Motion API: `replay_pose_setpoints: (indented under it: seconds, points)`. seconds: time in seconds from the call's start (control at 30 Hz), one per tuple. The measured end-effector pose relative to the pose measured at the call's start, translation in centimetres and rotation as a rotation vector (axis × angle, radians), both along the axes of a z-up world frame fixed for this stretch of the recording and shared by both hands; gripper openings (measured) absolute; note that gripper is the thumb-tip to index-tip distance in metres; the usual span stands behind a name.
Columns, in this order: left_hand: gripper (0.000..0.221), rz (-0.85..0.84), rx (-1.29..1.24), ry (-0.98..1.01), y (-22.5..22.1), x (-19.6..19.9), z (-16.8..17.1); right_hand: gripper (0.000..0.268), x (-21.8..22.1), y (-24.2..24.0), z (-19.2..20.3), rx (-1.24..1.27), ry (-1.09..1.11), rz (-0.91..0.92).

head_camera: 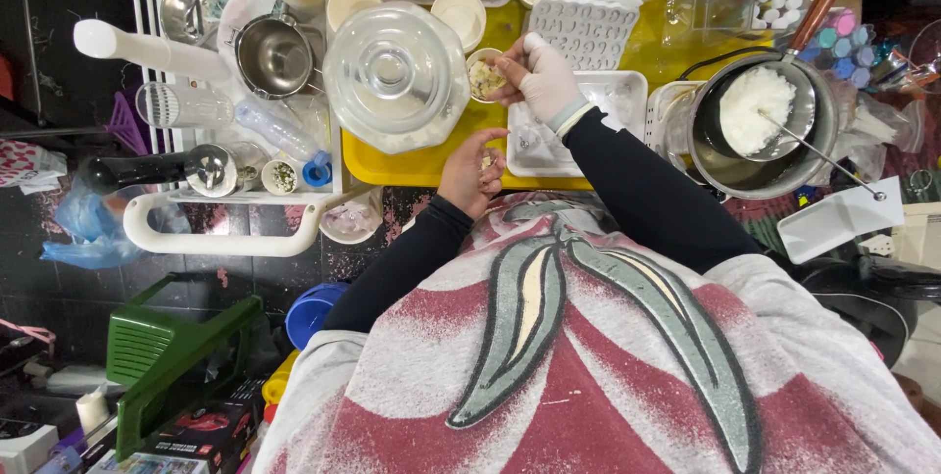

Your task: Filling small decorative silicone molds with white melted wax using a piping tool.

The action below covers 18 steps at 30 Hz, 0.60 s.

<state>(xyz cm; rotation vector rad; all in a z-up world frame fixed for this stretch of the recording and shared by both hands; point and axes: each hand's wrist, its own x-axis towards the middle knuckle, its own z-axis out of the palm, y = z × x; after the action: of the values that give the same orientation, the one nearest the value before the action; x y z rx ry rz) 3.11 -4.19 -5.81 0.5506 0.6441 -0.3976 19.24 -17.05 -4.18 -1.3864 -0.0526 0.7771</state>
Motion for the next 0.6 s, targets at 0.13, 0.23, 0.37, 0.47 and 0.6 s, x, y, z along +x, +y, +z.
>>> replay_pose_setpoints:
  seconds: [0.13,0.23,0.37,0.47,0.6]
  points:
    - [0.025,-0.02,0.039,0.001,0.0,0.6,2.1,0.018,-0.1,-0.5,-0.9,-0.1,-0.186,0.048]
    - [0.018,-0.045,0.108,-0.012,-0.2,1.0,3.4,0.017,-0.5,-0.9,-0.7,-0.074,-0.268,-0.014]
    - [0.017,-0.047,0.195,-0.104,-0.7,1.4,4.7,0.017,-1.7,-2.2,2.1,-0.044,-0.164,-0.043]
    - [0.019,-0.043,0.303,-0.172,-1.1,1.6,5.6,0.019,-3.0,-3.9,4.2,-0.021,-0.124,-0.007]
    - [0.023,-0.07,0.408,-0.37,-1.5,1.8,6.3,0.022,-4.9,-6.3,6.9,-0.15,-0.161,0.057]
